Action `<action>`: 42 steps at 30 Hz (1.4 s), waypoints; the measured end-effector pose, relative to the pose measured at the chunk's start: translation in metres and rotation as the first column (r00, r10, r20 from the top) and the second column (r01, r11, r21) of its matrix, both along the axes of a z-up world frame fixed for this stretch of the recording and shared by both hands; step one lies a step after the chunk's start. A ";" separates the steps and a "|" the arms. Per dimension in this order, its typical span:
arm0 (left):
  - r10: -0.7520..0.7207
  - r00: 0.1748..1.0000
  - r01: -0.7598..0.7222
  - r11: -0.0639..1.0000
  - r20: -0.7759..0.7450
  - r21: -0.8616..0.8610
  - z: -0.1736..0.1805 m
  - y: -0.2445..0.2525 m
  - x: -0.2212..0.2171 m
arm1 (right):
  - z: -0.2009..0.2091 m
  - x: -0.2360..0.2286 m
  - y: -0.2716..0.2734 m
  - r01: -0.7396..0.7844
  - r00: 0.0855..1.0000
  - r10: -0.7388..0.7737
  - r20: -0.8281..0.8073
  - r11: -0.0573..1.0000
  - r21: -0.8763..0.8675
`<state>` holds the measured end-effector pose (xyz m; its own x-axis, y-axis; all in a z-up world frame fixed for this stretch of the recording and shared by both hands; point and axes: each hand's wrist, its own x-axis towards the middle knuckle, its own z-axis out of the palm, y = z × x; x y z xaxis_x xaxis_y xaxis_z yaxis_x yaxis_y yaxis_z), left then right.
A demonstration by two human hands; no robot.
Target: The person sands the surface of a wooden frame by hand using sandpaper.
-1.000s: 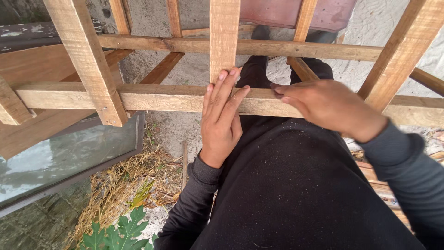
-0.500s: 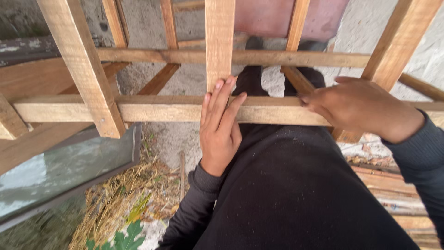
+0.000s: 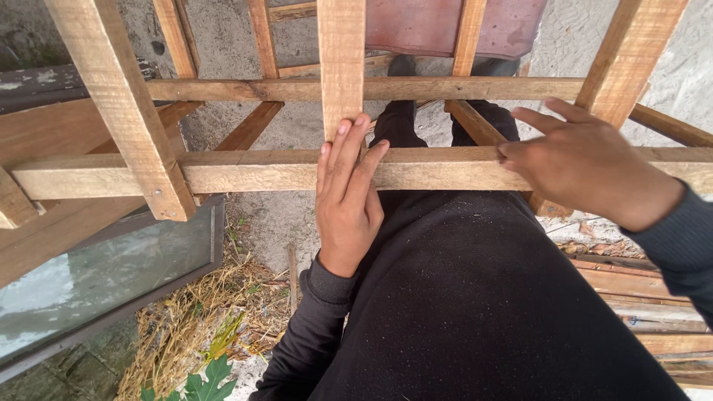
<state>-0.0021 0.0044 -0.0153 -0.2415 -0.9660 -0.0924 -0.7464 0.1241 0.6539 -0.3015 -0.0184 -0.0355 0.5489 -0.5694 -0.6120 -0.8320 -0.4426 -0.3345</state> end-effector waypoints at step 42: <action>-0.482 0.875 0.482 0.853 -0.051 0.202 -0.034 -0.014 -0.075 | 0.046 0.029 -0.006 0.126 0.960 -0.077 -0.268 0.977 0.171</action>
<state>-0.0769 -0.0094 -0.0491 -0.6717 -0.6884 -0.2735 -0.6282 0.3337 0.7029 -0.2730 -0.0244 0.0107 0.3030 -0.4777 -0.8246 -0.9380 -0.3024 -0.1695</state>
